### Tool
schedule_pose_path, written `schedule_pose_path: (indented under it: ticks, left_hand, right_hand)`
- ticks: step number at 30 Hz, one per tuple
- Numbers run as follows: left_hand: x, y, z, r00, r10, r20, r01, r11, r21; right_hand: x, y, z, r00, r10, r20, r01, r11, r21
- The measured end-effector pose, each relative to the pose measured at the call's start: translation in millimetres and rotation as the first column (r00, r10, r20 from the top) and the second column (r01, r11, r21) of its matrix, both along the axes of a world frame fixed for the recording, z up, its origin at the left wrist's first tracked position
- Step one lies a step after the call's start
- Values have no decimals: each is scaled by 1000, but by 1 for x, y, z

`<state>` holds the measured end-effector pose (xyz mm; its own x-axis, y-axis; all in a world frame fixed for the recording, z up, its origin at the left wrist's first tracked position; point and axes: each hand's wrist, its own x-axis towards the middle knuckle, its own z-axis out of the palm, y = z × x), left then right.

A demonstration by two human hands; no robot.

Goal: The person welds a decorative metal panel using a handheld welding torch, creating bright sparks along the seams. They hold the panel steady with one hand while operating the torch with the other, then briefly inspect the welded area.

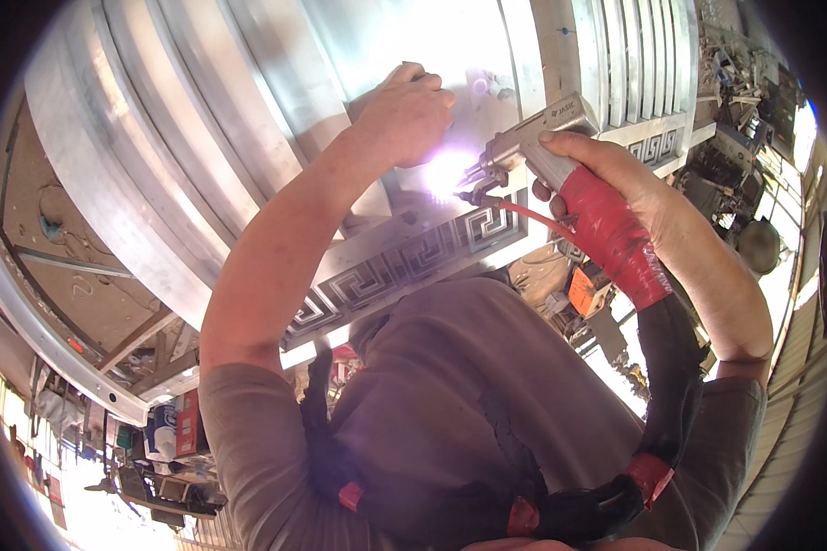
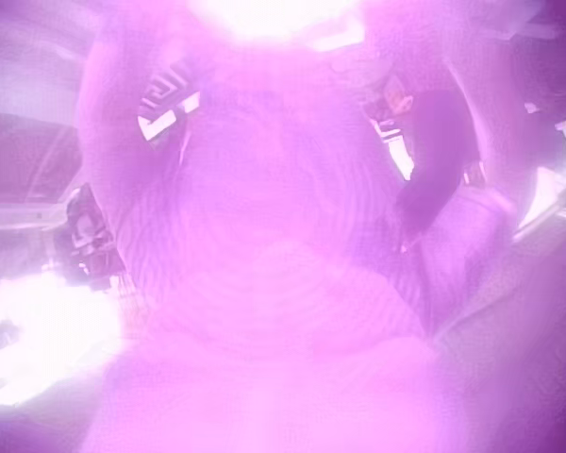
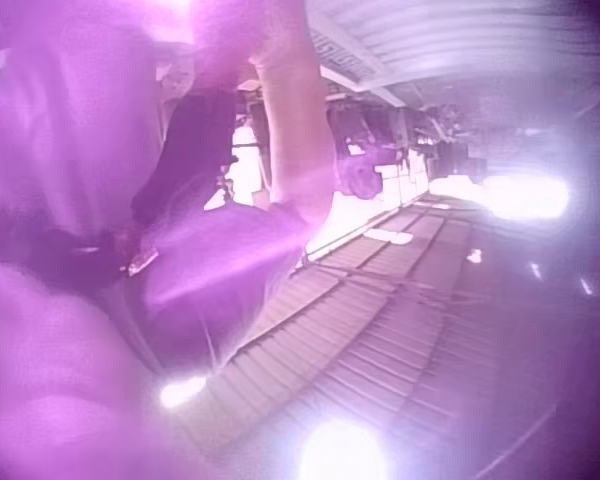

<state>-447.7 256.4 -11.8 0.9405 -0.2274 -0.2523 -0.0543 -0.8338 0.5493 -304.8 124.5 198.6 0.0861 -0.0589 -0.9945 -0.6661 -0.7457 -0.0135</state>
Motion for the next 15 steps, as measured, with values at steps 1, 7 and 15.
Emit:
schedule_pose_path:
  ticks: [1, 7, 15]
  left_hand:
    - [0, 0, 0, 1000, 11, 8, -11, 1000, -11]
    - [-2, 0, -3, 999, 23, 42, -22, 1000, -20]
    - [-4, 0, -3, 997, 39, 70, -37, 999, -36]
  right_hand:
    - [0, 0, 1, 1000, 5, 5, -5, 1000, 3]
    - [-4, 0, 5, 1000, -16, -12, 16, 1000, 19]
    - [-9, 3, 11, 1000, -9, 14, 8, 1000, 21]
